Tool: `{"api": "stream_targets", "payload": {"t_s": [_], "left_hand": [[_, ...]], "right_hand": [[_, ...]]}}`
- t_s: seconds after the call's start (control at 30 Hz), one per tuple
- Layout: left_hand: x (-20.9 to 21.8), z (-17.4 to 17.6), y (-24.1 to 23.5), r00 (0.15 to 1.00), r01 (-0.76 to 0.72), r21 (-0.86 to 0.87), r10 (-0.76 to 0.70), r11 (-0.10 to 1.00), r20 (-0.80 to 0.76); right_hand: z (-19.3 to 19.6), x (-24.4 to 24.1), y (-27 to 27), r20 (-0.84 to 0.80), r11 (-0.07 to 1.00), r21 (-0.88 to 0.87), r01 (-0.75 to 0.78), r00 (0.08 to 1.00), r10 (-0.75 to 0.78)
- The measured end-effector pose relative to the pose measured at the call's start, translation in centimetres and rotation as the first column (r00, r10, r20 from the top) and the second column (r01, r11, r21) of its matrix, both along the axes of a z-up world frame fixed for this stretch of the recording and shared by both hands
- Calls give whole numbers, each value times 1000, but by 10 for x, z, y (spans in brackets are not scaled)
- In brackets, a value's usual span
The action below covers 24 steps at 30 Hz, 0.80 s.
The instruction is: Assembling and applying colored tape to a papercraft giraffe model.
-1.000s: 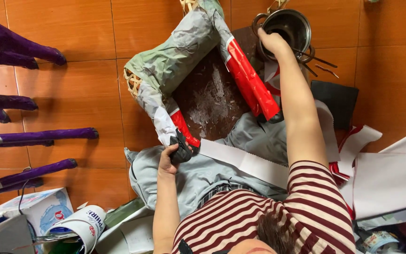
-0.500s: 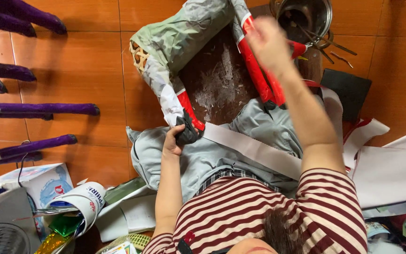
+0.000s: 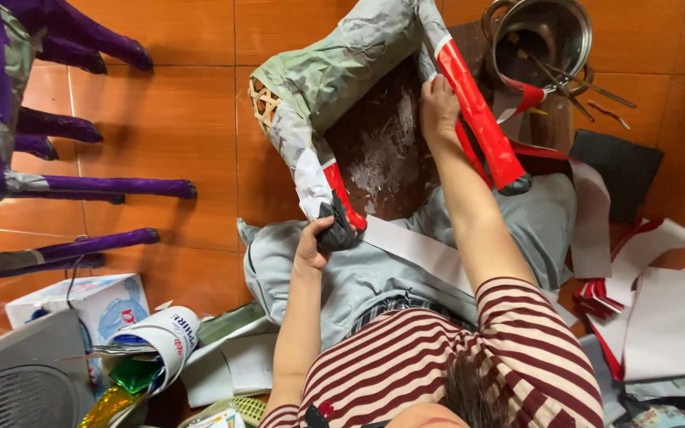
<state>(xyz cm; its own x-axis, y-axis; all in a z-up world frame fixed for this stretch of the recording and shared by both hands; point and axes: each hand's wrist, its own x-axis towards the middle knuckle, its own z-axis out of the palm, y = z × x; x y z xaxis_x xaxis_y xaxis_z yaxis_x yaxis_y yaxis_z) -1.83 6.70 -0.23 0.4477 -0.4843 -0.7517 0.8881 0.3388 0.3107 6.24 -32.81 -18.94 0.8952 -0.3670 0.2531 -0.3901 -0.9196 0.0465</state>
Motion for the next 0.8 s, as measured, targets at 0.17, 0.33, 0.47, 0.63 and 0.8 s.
{"api": "stream_targets", "payload": {"t_s": [0.17, 0.33, 0.47, 0.63, 0.8], "left_hand": [[2, 9, -3, 1000, 8, -22, -8, 1000, 4], [-1, 16, -3, 1000, 8, -17, -7, 1000, 14], [0, 14, -4, 1000, -11, -6, 11, 1000, -4], [-2, 4, 1, 1000, 4, -13, -4, 1000, -11], [0, -3, 2, 1000, 2, -16, -2, 1000, -18]], "right_hand": [[9, -2, -3, 12, 991, -102, -89, 996, 90], [6, -11, -2, -2, 994, -55, -96, 995, 96], [23, -5, -1, -68, 934, 321, 158, 987, -143], [7, -11, -5, 28, 727, 619, 297, 917, -399], [-6, -17, -6, -17, 683, 675, 278, 932, -363]]}}
